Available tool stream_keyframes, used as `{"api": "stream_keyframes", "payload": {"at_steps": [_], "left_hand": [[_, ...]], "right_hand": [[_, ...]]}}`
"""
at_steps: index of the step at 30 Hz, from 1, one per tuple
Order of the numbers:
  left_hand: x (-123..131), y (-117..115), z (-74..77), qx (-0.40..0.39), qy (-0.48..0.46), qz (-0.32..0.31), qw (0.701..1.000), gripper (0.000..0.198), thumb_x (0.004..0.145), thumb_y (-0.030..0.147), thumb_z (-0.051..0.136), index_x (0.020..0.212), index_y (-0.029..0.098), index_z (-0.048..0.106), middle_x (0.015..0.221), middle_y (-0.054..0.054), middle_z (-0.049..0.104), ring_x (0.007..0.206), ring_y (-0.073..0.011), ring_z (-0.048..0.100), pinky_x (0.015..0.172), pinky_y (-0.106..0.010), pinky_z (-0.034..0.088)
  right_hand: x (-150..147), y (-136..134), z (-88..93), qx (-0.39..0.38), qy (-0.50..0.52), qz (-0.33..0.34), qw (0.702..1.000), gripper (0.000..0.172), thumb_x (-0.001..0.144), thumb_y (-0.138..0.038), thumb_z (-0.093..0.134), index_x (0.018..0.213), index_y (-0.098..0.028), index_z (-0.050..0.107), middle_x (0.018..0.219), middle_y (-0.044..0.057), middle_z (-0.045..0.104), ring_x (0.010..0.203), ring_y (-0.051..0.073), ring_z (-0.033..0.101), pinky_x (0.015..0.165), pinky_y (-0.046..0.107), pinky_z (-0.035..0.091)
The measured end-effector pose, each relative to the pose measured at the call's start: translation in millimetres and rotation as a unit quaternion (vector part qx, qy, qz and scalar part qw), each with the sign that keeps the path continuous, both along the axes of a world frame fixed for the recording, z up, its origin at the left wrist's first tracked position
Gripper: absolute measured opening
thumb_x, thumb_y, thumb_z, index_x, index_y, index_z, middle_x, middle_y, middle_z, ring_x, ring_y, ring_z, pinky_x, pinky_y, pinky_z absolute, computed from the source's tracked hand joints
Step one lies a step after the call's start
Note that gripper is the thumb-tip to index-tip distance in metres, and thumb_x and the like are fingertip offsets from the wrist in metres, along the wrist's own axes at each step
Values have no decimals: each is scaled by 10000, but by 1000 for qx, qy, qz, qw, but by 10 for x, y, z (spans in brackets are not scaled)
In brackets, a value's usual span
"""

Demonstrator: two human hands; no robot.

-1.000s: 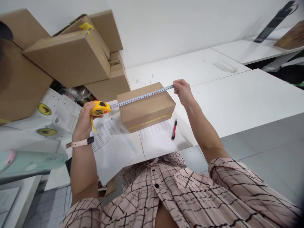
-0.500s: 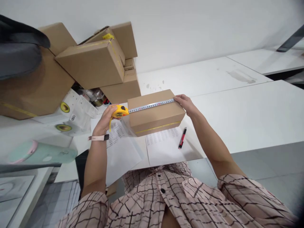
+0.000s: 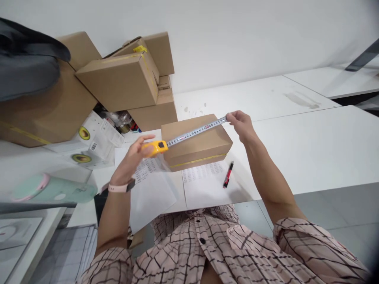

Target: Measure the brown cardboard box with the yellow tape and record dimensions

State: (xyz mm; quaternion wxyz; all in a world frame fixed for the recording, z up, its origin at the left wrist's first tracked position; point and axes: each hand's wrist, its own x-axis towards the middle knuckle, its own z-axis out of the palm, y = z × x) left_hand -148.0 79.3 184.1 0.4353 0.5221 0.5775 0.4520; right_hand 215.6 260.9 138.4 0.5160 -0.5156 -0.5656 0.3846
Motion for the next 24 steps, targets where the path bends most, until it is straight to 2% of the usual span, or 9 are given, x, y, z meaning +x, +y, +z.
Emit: {"api": "stream_keyframes", "payload": {"at_steps": [2,4,6,9,13,16,18,21,24], "left_hand": [[291,-255,-61,-46,-46,-95,993,706,778,434,830,1405,231,576,1131,-111,740,914,-262,749,723,-351,614],[679,-465,-195,-106,-127,-203,965,713,779,379,851,1424,269,567,1220,-125,704,933,-259,746,737,-374,635],[1087,-580,-344,-131,-244,-248,928,639,757,399,871,1326,264,612,1147,-93,702,893,-241,744,764,-396,642],[1538,-560,-478,-117,-345,-201,909,538,791,438,842,1237,240,616,1138,-82,701,920,-251,750,850,-437,629],[1715,-388,-481,-104,-375,-146,910,537,782,514,815,1171,192,633,1107,-100,709,960,-302,759,887,-475,619],[1738,-343,-465,-118,-370,-140,911,531,778,526,809,1148,191,627,1115,-96,708,909,-294,770,854,-473,627],[1787,-366,-467,-119,-371,-138,911,529,782,534,804,1142,194,619,1147,-101,698,893,-289,772,850,-479,625],[1901,-424,-476,-119,-381,-125,909,536,778,550,811,1131,196,617,1193,-114,678,904,-288,769,872,-485,616],[1992,-446,-486,-122,-392,-112,905,566,752,561,837,1134,203,623,1209,-117,672,877,-268,761,877,-467,610]], "right_hand": [[-49,42,152,46,5,33,998,240,886,-434,692,804,-228,601,834,21,634,828,173,571,845,364,494],[-196,98,301,64,-25,103,992,226,895,-437,677,826,-229,622,899,36,668,895,190,591,895,375,494],[-416,194,404,56,-83,185,978,214,898,-426,675,834,-224,640,936,52,691,918,208,594,918,395,490],[-755,422,432,27,-175,249,952,229,892,-409,685,784,-216,626,863,60,674,859,216,569,907,420,480],[-989,709,302,24,-240,236,941,295,845,-425,731,690,-223,582,730,52,615,833,232,549,914,432,448],[-992,778,203,23,-261,235,936,321,833,-423,735,640,-225,573,691,38,590,776,214,525,852,390,423],[-956,767,171,26,-268,261,927,367,866,-407,696,592,-223,535,646,8,533,707,178,469,780,354,393],[-898,734,165,29,-264,297,917,433,908,-410,641,553,-218,484,603,-21,441,656,146,391,702,328,346],[-872,728,171,24,-256,304,917,446,890,-470,672,562,-213,510,607,-24,449,658,139,388,681,317,339]]}}
